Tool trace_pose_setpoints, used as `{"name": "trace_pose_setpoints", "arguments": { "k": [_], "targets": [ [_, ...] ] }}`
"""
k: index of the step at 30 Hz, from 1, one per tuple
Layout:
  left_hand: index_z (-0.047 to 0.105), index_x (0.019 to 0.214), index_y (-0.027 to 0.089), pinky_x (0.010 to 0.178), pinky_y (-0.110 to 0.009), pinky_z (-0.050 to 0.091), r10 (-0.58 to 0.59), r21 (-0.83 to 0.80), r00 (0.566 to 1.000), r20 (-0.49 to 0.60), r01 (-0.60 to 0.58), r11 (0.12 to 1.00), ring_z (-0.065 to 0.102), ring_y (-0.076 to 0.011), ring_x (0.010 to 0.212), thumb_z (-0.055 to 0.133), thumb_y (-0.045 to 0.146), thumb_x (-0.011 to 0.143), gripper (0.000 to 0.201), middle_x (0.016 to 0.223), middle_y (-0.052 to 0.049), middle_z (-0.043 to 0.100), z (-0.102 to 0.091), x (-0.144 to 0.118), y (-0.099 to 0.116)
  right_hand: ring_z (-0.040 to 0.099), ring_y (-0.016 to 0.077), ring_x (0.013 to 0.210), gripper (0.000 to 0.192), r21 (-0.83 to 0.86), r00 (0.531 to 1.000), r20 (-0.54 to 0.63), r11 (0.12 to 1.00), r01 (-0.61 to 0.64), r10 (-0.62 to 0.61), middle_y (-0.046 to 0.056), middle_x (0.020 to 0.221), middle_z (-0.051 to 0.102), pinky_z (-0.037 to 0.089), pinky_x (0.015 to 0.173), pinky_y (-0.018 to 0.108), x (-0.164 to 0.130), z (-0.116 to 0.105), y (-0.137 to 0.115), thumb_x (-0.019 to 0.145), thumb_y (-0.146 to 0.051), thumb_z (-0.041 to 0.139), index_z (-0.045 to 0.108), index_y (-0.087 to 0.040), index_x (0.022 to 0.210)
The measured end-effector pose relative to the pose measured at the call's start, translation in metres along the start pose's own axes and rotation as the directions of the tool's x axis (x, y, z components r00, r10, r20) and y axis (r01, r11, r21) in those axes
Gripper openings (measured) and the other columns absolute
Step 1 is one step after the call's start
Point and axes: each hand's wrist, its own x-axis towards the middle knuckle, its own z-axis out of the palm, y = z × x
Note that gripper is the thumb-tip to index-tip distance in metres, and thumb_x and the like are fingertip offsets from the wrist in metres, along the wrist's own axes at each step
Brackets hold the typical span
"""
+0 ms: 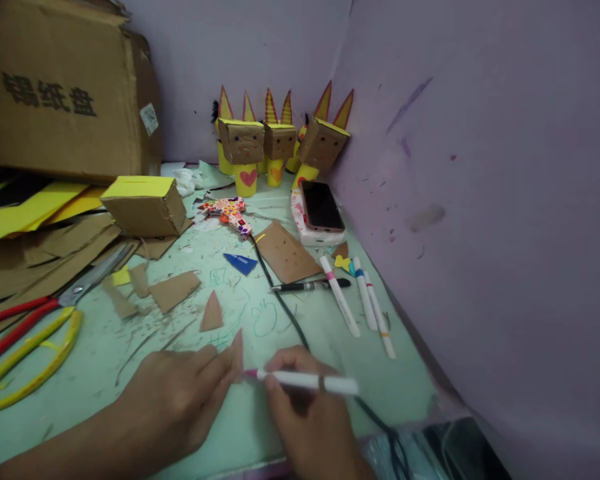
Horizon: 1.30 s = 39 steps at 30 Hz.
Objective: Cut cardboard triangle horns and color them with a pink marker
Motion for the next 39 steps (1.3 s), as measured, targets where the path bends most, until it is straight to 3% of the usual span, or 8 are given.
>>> {"name": "trace_pose_setpoints", "arguments": {
  "k": [12,22,33,39],
  "targets": [
    [0.048,0.105,0.011,0.034,-0.028,0.039,0.0,0.019,1.0,0.016,-0.001,1.0,0.053,-0.0169,0.042,0.037,0.018,0.085,0.024,0.059,0.002,0.053,0.0,-0.001,0.001,0.042,0.0109,0.046,0.018,-0.071,0.993,0.084,0.994,0.083,-0.077,-0.002,0.05,0.048,0.03,0.039,0.02,-0.001,-0.002,-0.002,0.077,-0.032,0.056,0.061,-0.017,0.067],
    [0.046,0.109,0.009,0.032,-0.033,0.042,0.001,0.0,0.999,0.043,-0.001,1.0,0.054,-0.0192,0.043,0.038,0.018,0.084,0.028,0.061,0.002,0.053,0.0,-0.001,0.0,0.045,0.0119,0.049,0.016,-0.088,0.987,0.117,0.988,0.125,-0.114,-0.001,0.054,0.052,0.032,0.041,0.02,0.0,-0.004,0.0,0.078,-0.028,0.054,0.06,-0.018,0.069],
    [0.05,0.097,0.014,0.033,-0.031,0.04,-0.01,0.001,0.999,0.036,0.01,1.0,0.053,-0.0189,0.042,0.04,0.017,0.082,0.018,0.059,0.002,0.053,0.0,-0.001,0.001,0.045,0.0122,0.05,0.019,-0.06,0.984,0.159,0.994,0.095,-0.084,-0.001,0.054,0.051,0.031,0.042,0.021,-0.001,-0.005,0.0,0.078,-0.031,0.053,0.058,-0.018,0.066],
    [0.05,0.101,0.011,0.036,-0.028,0.041,-0.01,0.012,0.999,0.045,0.009,1.0,0.054,-0.0173,0.045,0.038,0.017,0.083,0.022,0.062,0.0,0.055,0.002,-0.003,0.001,0.043,0.0115,0.047,0.022,-0.051,0.996,0.055,0.997,0.066,-0.063,-0.002,0.052,0.05,0.032,0.043,0.022,0.01,-0.006,-0.009,0.079,-0.036,0.053,0.059,-0.018,0.07]
  ]
}}
